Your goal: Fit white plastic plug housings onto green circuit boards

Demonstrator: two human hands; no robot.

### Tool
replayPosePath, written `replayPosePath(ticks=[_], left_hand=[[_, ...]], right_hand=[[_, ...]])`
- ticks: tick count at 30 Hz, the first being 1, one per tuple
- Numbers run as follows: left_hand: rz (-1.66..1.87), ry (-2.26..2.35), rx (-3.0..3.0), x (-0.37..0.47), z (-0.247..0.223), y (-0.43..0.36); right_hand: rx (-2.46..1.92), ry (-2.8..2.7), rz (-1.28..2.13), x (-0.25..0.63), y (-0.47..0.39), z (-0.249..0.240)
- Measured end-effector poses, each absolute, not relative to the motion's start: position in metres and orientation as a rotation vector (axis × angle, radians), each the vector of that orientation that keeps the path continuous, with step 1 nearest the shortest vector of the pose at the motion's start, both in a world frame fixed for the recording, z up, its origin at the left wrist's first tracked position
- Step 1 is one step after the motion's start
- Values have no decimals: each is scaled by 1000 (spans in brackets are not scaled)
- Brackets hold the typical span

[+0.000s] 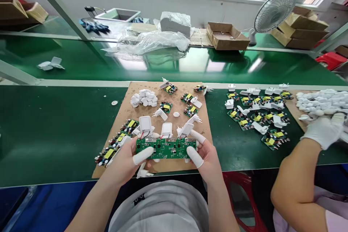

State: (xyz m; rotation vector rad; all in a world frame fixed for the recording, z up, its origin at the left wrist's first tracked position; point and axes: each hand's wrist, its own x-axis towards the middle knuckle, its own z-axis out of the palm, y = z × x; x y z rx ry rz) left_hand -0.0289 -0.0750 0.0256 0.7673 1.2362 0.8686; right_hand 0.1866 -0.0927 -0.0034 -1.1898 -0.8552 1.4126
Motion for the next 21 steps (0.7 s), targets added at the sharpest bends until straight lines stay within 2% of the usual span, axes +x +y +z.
replayPosePath(ticks=[5, 10, 16, 18, 21], left_hand=[[979, 1553, 1116, -23, 25, -77], [1070, 1565, 1376, -13, 22, -83], [1189, 1615, 1033, -11, 18, -77], [1168, 1503, 843, -13, 17, -73], [1139, 1286, 656, -13, 16, -71]], right_hand=[[-1299, -1051, 1094, 176, -100, -9], [-1513, -1305, 473, 168, -106, -16], [-1813, -1280, -154, 200, -90, -18], [-1854, -1459, -132, 213, -82, -19], [-1773, -1825, 167, 224, -81, -17]])
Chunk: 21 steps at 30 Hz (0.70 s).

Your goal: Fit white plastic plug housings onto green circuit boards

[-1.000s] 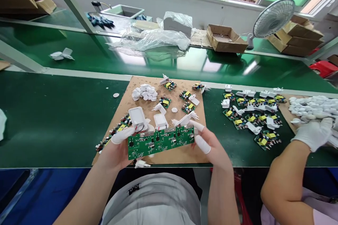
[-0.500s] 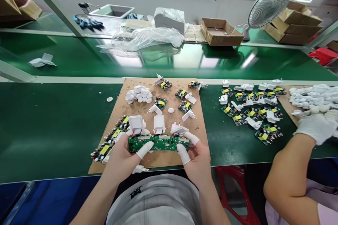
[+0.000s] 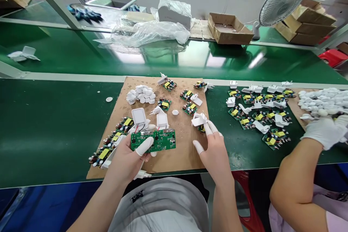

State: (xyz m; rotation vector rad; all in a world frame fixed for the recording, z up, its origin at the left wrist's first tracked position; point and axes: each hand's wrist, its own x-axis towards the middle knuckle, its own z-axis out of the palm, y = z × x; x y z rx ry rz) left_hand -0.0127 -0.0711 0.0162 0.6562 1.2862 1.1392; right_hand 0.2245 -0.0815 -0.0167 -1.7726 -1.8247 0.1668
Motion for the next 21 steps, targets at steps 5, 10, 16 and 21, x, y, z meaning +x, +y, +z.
replayPosePath(ticks=[5, 10, 16, 21], left_hand=[[1019, 1150, 693, -6, 21, -75], [873, 1093, 863, 1, 30, -75], [858, 1233, 1041, 7, 30, -79], [895, 1358, 1324, 12, 20, -86]], right_hand=[[-1647, -1493, 490, 213, -105, -2], [-1195, -1074, 1438, 181, -106, -5], [-1180, -875, 1181, 158, -101, -13], [-1266, -1169, 548, 155, -113, -25]])
